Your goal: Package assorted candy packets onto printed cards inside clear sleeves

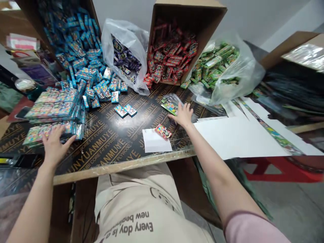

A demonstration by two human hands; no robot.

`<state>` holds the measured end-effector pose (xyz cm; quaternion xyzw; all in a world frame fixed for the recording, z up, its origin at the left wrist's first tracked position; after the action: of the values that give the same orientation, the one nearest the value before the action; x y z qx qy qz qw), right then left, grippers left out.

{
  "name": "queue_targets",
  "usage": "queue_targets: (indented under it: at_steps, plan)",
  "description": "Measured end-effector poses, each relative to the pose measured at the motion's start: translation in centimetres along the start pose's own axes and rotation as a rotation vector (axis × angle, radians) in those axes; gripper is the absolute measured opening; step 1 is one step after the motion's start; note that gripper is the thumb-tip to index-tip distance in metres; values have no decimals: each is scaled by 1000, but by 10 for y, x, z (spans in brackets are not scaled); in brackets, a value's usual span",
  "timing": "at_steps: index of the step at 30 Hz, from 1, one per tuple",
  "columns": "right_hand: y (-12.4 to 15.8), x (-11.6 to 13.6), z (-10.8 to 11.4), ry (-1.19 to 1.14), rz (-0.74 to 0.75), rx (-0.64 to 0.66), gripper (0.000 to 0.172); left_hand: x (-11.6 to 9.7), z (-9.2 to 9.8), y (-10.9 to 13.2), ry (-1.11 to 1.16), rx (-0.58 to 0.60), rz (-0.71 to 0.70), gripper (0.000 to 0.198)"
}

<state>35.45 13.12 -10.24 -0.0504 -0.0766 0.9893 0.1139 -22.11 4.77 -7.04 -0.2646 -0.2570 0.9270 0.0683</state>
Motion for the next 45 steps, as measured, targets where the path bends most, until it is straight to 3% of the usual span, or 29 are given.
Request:
queue_targets:
  at_steps: [3,5,8,12,14,15,17,20,24,27,31,33,36,38,42,45]
  plan:
    - [1,-13,-14,111,78,91,49,-46,4,2,65,-128,-59,54]
    - [5,-15,-10,141,145,93,37,-78,-2,4,188,-183,-67,49]
    - [13,-7,18,144,163,65,35,-123,-28,6,442,-51,57,43]
    - [60,47,81,-79,220,-202,45,-189,-71,7,954,105,249,76]
    - [104,90,106,-373,442,-236,45,-218,-90,6,1200,121,307,97]
    - [127,110,115,-536,578,-203,43,-227,-98,8,1306,119,364,97]
    - [163,141,127,-817,777,-138,35,-240,-110,16,1470,182,554,79]
    - [173,151,134,-1071,726,-163,28,-246,-111,34,1596,365,729,58]
    - [146,135,134,-1127,526,-186,27,-242,-95,50,1603,576,655,52]
    - [136,133,135,-1089,674,-71,26,-239,-90,54,1582,684,630,57]
    - [140,139,134,-992,979,75,34,-237,-88,50,1570,667,530,69]
    - [141,139,129,-932,1008,149,38,-235,-88,52,1539,674,523,65]
    - [140,137,122,-940,930,232,67,-230,-90,56,1477,660,595,51]
    - [138,136,119,-1051,841,217,77,-224,-89,56,1442,582,653,43]
    - [134,133,106,-1331,497,76,82,-214,-85,50,1405,481,753,38]
    - [137,144,90,-1425,383,307,61,-214,-82,46,1234,485,619,39]
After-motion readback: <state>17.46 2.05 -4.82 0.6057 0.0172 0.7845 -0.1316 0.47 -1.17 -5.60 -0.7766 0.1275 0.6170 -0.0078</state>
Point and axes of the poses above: each hand's wrist, its own y-axis away from the middle knuckle, its own z-axis out of the back of the hand, x = y × z, the point moved 4 cm from there along -y, towards the middle knuckle, and after that the axes turned 12 degrees about y, right-handed, at the moved point
